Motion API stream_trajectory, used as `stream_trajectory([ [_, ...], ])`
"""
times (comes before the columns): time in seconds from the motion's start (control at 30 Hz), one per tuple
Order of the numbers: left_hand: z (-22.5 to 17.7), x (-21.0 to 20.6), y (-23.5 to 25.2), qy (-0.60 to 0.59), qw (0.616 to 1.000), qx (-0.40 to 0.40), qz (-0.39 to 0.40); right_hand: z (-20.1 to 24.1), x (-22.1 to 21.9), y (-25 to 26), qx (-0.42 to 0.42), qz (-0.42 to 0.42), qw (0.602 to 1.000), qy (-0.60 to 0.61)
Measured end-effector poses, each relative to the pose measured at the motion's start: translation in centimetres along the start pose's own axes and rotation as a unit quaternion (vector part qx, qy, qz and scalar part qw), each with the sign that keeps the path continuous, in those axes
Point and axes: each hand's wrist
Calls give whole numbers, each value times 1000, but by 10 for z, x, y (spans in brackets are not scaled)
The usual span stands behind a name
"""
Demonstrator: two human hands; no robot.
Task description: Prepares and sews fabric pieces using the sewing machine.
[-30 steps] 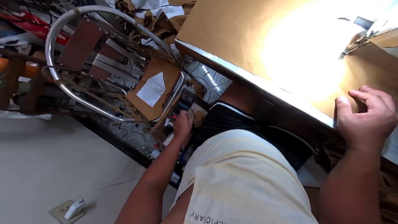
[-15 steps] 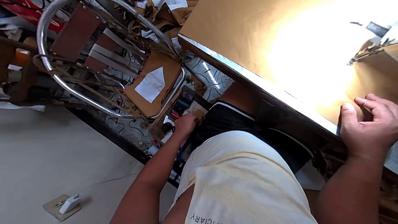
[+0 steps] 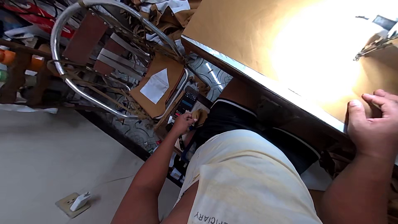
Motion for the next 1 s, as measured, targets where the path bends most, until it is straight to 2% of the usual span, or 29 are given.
stream_trajectory([
  [0.27,0,28,-13,-100,991,5,84,6,2,1,7,-5,1000,-1],
  [0.47,-14,37,-12,-48,991,28,118,2,1,0,-1,-4,1000,-3],
  [1.0,-47,57,-13,-46,986,12,160,2,0,1,0,-12,1000,-5],
])
Point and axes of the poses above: each hand's wrist, its own y-axis towards the middle knuckle, its own x-axis out of the back of the hand, z = x × y, and after that the axes turned 5 degrees about -y, right-handed
